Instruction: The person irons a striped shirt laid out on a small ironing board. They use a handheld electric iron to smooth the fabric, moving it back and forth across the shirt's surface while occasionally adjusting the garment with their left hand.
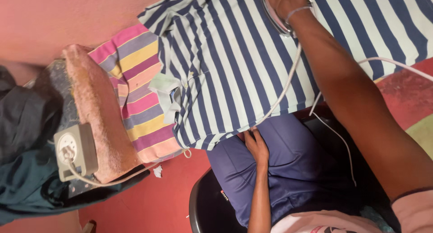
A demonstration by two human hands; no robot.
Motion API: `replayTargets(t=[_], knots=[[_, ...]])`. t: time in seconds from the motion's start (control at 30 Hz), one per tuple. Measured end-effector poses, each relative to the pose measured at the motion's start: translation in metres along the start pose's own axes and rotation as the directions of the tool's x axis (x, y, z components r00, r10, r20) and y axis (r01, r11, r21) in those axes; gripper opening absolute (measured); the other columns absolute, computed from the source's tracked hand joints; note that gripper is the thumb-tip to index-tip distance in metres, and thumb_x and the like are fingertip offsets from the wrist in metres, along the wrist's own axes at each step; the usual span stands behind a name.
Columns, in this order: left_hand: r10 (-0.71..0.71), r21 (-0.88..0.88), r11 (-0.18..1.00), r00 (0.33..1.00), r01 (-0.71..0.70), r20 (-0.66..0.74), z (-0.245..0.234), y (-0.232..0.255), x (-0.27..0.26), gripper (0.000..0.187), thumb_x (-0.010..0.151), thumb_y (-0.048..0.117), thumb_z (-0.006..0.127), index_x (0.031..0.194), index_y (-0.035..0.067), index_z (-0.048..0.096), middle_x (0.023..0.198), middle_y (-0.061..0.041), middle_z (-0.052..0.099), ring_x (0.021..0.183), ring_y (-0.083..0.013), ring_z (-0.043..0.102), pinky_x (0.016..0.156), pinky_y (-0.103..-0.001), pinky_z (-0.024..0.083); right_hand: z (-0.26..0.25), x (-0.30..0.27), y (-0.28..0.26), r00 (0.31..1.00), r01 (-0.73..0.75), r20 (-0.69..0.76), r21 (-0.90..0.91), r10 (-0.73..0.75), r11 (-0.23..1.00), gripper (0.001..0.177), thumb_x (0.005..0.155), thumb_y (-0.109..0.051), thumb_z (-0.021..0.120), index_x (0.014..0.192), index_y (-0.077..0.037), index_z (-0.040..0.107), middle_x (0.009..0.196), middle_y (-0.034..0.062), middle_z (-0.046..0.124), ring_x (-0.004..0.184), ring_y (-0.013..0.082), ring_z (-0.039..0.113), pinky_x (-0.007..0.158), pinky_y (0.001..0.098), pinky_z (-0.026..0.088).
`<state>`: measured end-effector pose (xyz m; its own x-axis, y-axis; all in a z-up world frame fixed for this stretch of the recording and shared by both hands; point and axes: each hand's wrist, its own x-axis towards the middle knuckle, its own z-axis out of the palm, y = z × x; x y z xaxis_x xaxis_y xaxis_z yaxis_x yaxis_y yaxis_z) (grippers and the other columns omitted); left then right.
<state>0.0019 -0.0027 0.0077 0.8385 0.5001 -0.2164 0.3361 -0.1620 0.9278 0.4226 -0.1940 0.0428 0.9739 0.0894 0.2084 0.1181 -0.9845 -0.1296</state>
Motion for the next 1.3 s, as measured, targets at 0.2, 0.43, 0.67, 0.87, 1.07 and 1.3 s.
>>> replayTargets(t=[0.2,0.43,0.67,0.87,1.07,1.3], knots=[[0.053,-0.013,0.999,0.999,-0.053,-0.011,0.002,-0.015,0.005,0.04,0.103,0.025,0.051,0.131,-0.004,0.058,0.119,-0.022,0.07,0.112,-0.0342,0.067,0.097,-0.041,0.047,-0.062,-0.055,-0.017,0.977,-0.096,-0.192,-0.012,0.092,0.995,0.051,0.111,-0.038,0.054,0.087,0.003,0.074,0.074,0.0229,0.073,0.061,0.0348,0.071,0.052,0.0446,0.056],[-0.015,0.004,1.0,1.0,0.015,-0.005,0.005,-0.033,0.014,0.037,0.101,0.028,0.053,0.123,-0.001,0.06,0.108,-0.018,0.072,0.101,-0.0308,0.069,0.093,-0.039,0.05,-0.129,-0.132,-0.029,0.973,-0.218,-0.031,0.192,0.228,0.957,0.06,0.106,-0.047,0.055,0.1,0.011,0.069,0.074,0.0293,0.07,0.066,0.0407,0.073,0.057,0.0464,0.058],[0.229,0.111,0.969,0.971,-0.221,-0.07,0.004,-0.033,0.007,0.025,0.1,0.021,0.057,0.108,-0.003,0.057,0.097,-0.017,0.06,0.094,-0.0335,0.059,0.088,-0.043,0.045,-0.161,-0.185,-0.057,0.967,-0.217,0.182,0.213,0.18,0.953,0.06,0.097,-0.056,0.06,0.096,0.003,0.074,0.071,0.0197,0.072,0.059,0.0278,0.073,0.049,0.0381,0.057],[0.245,0.118,0.966,0.962,-0.231,-0.12,0.005,-0.031,0.005,0.021,0.097,0.018,0.062,0.097,-0.002,0.055,0.09,-0.016,0.058,0.086,-0.0312,0.058,0.081,-0.043,0.046,-0.149,-0.2,-0.091,0.961,0.005,0.267,0.25,-0.074,0.968,0.065,0.087,-0.066,0.065,0.095,-0.002,0.078,0.063,0.0127,0.07,0.052,0.0207,0.07,0.044,0.0325,0.053],[0.278,0.145,0.955,0.951,-0.258,-0.134,0.008,-0.037,0.009,0.022,0.098,0.019,0.061,0.096,-0.003,0.056,0.09,-0.016,0.059,0.086,-0.0318,0.058,0.08,-0.044,0.046,-0.147,-0.189,-0.132,0.898,0.242,0.306,0.255,-0.315,0.936,0.076,0.083,-0.079,0.064,0.082,-0.005,0.078,0.061,0.0119,0.069,0.053,0.0221,0.069,0.047,0.032,0.051],[0.291,0.164,0.95,0.945,-0.266,-0.151,0.009,-0.037,0.007,0.023,0.097,0.02,0.062,0.09,-0.002,0.058,0.086,-0.017,0.062,0.081,-0.0332,0.06,0.076,-0.045,0.047,-0.137,-0.182,-0.171,0.849,0.462,0.116,0.309,-0.515,0.831,0.078,0.072,-0.083,0.068,0.075,-0.005,0.077,0.058,0.013,0.067,0.053,0.0279,0.068,0.051,0.0396,0.053]])
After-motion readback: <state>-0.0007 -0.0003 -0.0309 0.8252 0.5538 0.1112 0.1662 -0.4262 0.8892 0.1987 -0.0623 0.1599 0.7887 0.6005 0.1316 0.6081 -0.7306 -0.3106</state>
